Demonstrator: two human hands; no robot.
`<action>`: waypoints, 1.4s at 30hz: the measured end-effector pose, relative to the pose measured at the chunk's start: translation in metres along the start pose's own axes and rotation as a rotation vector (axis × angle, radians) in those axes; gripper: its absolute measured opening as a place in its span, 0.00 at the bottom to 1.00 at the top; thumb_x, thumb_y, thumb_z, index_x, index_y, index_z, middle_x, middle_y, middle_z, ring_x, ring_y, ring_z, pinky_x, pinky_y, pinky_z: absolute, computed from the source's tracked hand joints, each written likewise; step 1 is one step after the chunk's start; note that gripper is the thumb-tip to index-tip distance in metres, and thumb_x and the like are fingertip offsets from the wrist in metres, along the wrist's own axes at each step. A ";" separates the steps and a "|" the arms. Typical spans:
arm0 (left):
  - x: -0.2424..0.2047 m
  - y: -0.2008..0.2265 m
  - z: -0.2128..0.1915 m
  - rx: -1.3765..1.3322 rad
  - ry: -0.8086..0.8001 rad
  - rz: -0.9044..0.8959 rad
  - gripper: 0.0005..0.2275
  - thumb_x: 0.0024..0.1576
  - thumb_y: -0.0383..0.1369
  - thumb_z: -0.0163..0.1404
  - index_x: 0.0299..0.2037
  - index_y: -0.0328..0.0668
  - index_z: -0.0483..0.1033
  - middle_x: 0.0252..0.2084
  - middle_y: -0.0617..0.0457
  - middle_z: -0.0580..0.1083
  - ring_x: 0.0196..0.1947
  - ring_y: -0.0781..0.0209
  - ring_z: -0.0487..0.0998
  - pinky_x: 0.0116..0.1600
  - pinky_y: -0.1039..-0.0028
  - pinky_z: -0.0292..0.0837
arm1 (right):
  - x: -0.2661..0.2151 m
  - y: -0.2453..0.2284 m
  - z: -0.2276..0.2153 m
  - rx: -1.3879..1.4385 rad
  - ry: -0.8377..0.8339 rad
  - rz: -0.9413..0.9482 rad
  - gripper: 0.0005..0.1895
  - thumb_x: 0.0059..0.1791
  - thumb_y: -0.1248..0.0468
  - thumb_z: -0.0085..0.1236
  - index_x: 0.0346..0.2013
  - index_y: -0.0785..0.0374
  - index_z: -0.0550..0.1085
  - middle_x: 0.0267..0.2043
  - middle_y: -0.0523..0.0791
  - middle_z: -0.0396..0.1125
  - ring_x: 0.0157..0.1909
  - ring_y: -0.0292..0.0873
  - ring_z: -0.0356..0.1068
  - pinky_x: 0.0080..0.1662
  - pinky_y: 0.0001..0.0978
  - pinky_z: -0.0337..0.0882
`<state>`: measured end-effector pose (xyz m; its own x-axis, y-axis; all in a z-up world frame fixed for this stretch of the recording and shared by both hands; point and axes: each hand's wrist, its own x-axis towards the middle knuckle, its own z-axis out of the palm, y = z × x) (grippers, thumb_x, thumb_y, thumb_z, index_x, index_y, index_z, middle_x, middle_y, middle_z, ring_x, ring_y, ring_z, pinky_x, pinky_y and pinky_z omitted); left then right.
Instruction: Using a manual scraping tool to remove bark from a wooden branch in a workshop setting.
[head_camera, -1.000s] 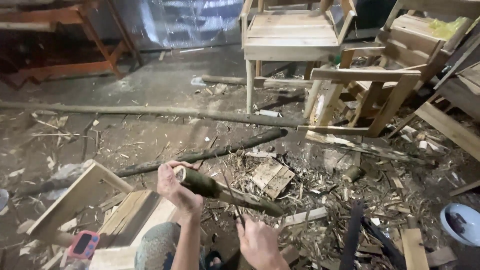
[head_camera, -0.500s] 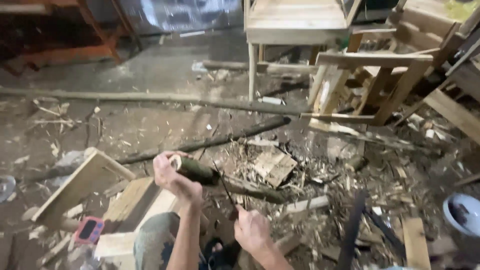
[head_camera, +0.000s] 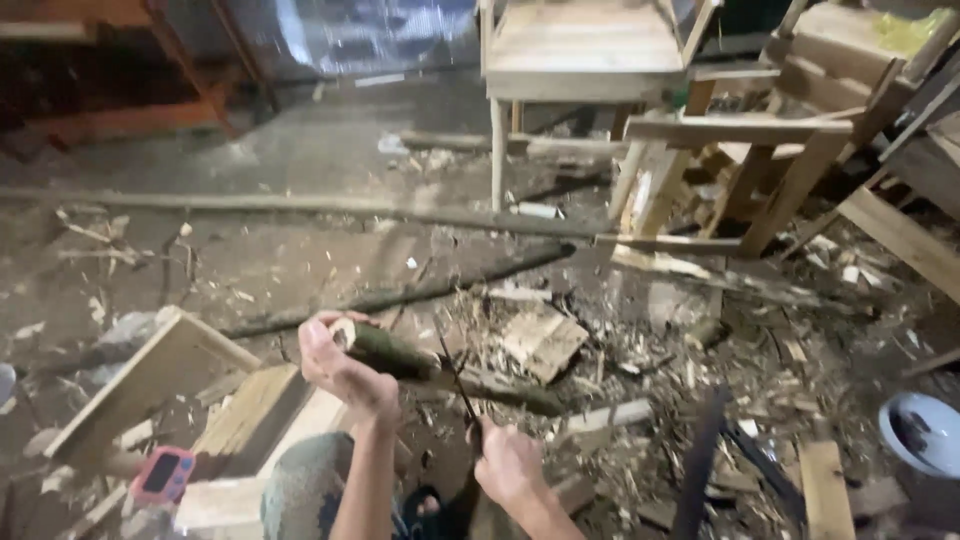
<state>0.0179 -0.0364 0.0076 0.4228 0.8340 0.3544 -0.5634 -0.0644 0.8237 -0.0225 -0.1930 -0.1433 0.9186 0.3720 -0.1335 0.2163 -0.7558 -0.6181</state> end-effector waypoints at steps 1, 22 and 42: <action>-0.005 0.005 -0.001 -0.034 -0.018 -0.043 0.12 0.58 0.39 0.32 0.33 0.39 0.63 0.27 0.52 0.69 0.21 0.65 0.70 0.27 0.77 0.73 | -0.005 0.005 0.010 -0.163 0.015 0.016 0.16 0.40 0.66 0.42 0.41 0.57 0.68 0.27 0.49 0.68 0.26 0.53 0.69 0.31 0.46 0.69; 0.016 -0.011 -0.006 -0.103 0.028 -0.075 0.09 0.58 0.37 0.34 0.32 0.44 0.64 0.24 0.54 0.69 0.23 0.65 0.71 0.32 0.77 0.71 | 0.016 0.001 0.010 -0.122 0.029 -0.014 0.15 0.41 0.71 0.43 0.41 0.64 0.69 0.23 0.50 0.68 0.22 0.50 0.68 0.28 0.43 0.69; 0.016 -0.004 0.003 -0.047 0.072 -0.052 0.10 0.57 0.38 0.34 0.33 0.40 0.63 0.29 0.53 0.67 0.28 0.65 0.72 0.35 0.76 0.74 | 0.062 0.107 0.070 -0.146 -0.004 0.250 0.09 0.45 0.61 0.43 0.36 0.53 0.72 0.28 0.41 0.71 0.32 0.45 0.69 0.42 0.43 0.66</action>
<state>0.0285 -0.0246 0.0115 0.4011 0.8731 0.2771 -0.5750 0.0045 0.8181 0.0347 -0.2132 -0.2723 0.9483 0.1660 -0.2707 0.0288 -0.8939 -0.4473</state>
